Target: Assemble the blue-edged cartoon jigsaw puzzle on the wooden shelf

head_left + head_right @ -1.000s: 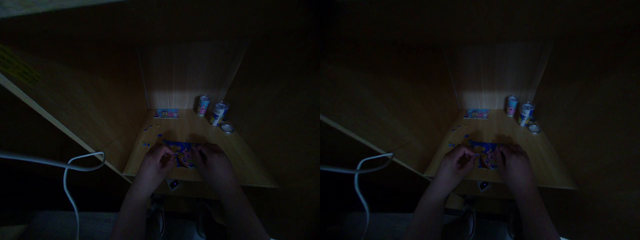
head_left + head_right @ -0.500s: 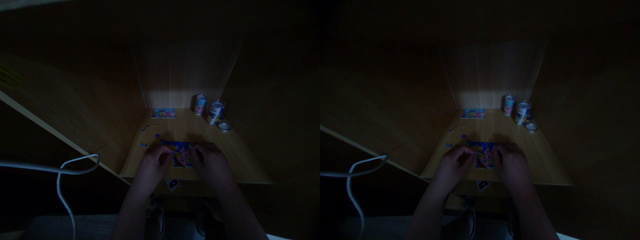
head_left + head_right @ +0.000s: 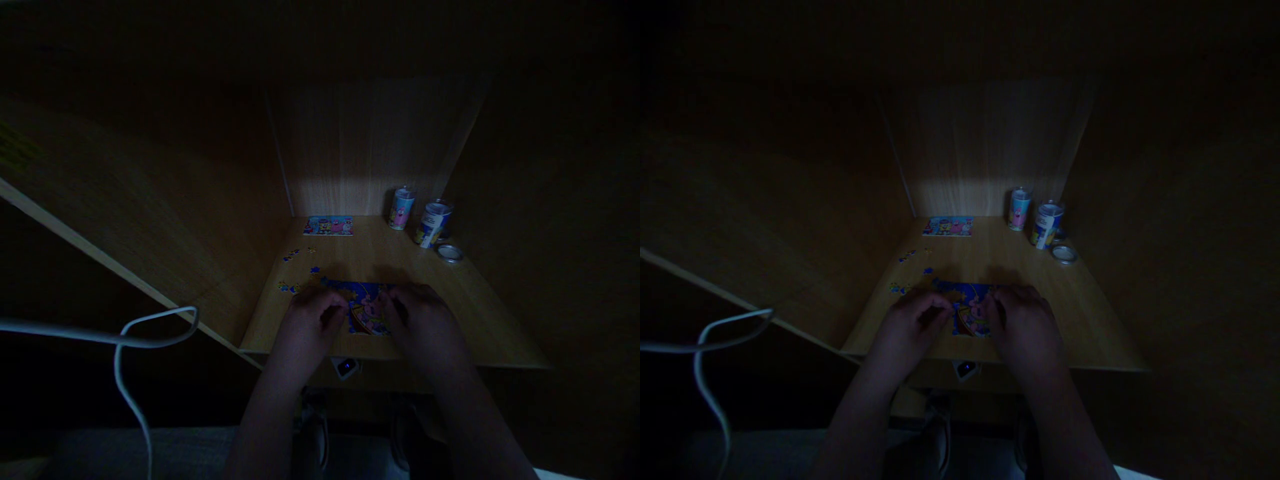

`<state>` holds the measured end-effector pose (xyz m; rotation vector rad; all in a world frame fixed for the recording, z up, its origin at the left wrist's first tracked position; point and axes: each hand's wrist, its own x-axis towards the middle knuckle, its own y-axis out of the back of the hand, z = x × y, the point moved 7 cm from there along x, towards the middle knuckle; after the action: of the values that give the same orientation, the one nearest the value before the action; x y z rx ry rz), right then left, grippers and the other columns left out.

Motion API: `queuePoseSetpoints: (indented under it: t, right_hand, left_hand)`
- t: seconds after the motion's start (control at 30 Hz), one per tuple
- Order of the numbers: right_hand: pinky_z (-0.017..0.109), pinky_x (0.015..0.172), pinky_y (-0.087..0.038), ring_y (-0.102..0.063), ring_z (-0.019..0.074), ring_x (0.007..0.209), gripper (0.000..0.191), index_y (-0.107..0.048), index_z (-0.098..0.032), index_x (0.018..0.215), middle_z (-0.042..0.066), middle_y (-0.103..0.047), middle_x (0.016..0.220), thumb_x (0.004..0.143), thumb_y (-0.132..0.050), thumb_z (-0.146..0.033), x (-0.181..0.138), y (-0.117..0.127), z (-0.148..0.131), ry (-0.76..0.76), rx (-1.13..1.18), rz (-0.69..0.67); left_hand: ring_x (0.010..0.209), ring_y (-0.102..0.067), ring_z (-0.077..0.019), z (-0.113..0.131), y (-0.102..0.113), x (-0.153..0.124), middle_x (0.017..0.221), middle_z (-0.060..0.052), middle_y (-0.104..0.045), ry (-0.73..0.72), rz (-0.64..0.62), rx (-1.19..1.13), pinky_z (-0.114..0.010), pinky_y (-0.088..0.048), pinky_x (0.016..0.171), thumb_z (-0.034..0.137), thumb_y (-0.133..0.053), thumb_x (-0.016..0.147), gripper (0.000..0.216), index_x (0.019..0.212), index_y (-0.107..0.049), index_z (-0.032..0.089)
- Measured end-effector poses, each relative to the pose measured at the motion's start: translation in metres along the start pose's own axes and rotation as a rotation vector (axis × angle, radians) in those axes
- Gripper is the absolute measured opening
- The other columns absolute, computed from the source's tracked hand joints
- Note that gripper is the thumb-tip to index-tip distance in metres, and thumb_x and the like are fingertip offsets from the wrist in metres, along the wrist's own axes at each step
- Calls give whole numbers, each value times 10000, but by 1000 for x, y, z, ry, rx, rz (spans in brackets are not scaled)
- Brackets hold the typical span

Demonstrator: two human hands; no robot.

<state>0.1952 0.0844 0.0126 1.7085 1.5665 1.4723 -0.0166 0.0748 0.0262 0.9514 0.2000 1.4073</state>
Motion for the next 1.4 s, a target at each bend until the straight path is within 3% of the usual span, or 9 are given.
queuePoseSetpoints:
  t: [0.17,0.37,0.6,0.93,1.4]
  right_hand:
    - [417,823,-473,-671,281,911,275,-690,-249,896,85,-760,906,1101,-545,-363,1,2,-1,3,1,15]
    - [428,843,-475,-670,288,921,264,-679,-251,903,81,-759,924,1101,-539,-356,0,1,0,5,-2,11]
    - [426,844,-473,-671,284,920,259,-670,-251,908,81,-758,924,1107,-542,-358,0,0,1,9,-15,8]
    - [422,867,-479,-674,282,929,257,-676,-244,910,80,-756,928,1108,-551,-352,0,-1,0,-4,6,-7]
    - [426,859,-464,-661,282,917,257,-682,-239,921,72,-738,915,1113,-558,-355,0,-2,-1,0,-22,-6]
  left_hand:
    - [879,-766,-210,6,-2,1,908,5,-811,-48,-36,-15,-350,-577,819,52,-744,951,212,913,-768,259]
    - [960,-737,-237,12,-2,2,957,-5,-809,-104,-31,47,-404,-563,897,54,-788,956,206,933,-771,258]
    - [1021,-730,-238,22,-6,-1,1075,0,-839,-202,-107,80,-455,-542,973,174,-760,1043,106,1004,-798,265]
    - [1114,-745,-266,27,-8,0,1205,-29,-836,-191,-123,143,-508,-568,1050,176,-766,1030,130,1126,-801,258]
    - [1123,-755,-270,23,-11,0,1213,-26,-822,-148,-98,185,-516,-589,1035,186,-754,1038,115,1113,-774,271]
